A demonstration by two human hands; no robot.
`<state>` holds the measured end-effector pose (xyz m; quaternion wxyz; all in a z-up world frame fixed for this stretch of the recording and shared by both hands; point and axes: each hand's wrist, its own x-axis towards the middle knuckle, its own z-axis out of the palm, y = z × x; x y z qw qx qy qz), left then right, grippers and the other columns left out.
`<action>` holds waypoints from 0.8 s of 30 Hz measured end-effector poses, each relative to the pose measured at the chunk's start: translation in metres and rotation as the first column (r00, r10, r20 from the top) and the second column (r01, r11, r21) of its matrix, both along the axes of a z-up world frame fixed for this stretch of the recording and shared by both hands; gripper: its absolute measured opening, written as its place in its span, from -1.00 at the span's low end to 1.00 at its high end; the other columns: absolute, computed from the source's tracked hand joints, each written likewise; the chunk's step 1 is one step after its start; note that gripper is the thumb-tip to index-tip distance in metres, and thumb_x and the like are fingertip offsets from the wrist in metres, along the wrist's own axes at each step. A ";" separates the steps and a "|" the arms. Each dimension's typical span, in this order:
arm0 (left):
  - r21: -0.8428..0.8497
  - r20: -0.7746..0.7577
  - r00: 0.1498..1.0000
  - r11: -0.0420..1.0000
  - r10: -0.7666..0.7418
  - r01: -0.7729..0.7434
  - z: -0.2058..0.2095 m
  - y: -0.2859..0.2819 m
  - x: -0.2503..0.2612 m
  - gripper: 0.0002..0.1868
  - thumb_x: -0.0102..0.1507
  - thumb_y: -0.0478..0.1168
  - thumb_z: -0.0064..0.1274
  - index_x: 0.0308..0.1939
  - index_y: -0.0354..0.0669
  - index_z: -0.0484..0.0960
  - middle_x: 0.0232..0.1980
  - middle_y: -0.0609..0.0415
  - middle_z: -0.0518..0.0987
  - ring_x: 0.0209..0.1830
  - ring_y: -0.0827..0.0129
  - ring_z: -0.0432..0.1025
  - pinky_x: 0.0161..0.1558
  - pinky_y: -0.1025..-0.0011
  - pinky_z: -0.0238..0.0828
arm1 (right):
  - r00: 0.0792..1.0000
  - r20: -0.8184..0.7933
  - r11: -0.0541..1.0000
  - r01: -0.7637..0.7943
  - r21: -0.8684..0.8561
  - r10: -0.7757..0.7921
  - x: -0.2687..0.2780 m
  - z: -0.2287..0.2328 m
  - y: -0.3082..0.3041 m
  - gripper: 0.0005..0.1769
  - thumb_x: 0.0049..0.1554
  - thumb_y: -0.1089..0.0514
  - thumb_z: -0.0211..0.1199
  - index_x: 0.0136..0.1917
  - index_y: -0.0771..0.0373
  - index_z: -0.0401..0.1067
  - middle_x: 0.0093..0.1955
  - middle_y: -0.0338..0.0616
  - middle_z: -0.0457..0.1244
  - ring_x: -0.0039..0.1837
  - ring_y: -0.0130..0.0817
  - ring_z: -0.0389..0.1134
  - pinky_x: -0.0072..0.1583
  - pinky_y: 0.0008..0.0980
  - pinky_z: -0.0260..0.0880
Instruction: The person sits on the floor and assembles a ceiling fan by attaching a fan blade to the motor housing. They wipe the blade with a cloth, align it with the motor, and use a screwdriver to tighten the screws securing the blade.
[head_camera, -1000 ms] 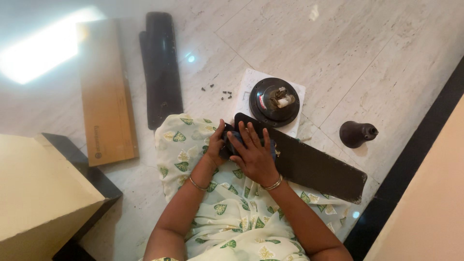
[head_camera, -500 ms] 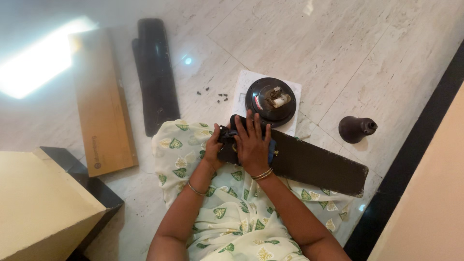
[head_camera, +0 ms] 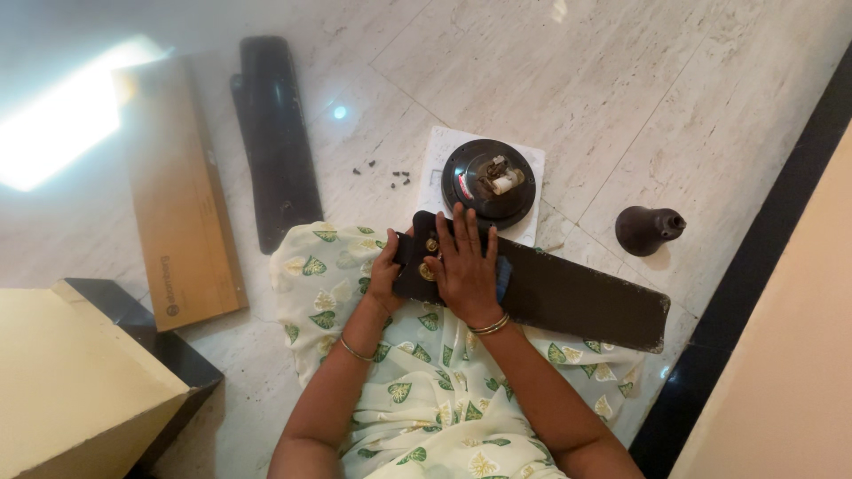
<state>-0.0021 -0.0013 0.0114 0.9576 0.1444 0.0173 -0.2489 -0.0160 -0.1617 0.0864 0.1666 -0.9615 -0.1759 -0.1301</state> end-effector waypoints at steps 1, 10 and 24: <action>0.010 0.007 1.000 1.000 -0.007 0.007 0.004 -0.001 0.000 -0.21 0.46 0.32 -0.39 0.59 -0.11 0.16 0.36 -0.11 0.47 0.28 0.17 0.45 0.32 0.18 0.42 | 1.000 0.000 1.000 0.027 -0.006 -0.027 0.001 0.000 -0.004 -0.26 0.37 -0.24 -0.13 0.68 0.13 -0.01 0.73 0.06 -0.20 0.73 0.00 -0.23 0.57 0.29 -0.38; 0.097 -0.049 0.999 0.995 -0.015 0.020 0.012 0.000 -0.001 -0.13 0.38 0.39 -0.38 0.57 -0.11 0.15 0.36 -0.11 0.48 0.28 0.14 0.46 0.28 0.18 0.45 | 0.990 -0.019 0.991 0.137 0.002 -0.137 -0.005 -0.011 -0.040 -0.21 0.37 -0.31 -0.22 0.69 0.12 -0.08 0.74 0.07 -0.26 0.74 0.01 -0.26 0.57 0.32 -0.40; 0.112 -0.089 0.996 0.994 0.002 0.008 -0.005 0.002 -0.001 -0.10 0.36 0.41 -0.33 0.56 -0.15 0.20 0.36 -0.07 0.49 0.28 0.15 0.46 0.29 0.17 0.43 | 0.965 -0.092 0.968 0.251 0.029 -0.248 -0.017 -0.030 -0.099 -0.21 0.38 -0.30 -0.24 0.72 0.08 -0.18 0.75 0.16 -0.35 0.74 0.16 -0.33 0.55 0.44 -0.42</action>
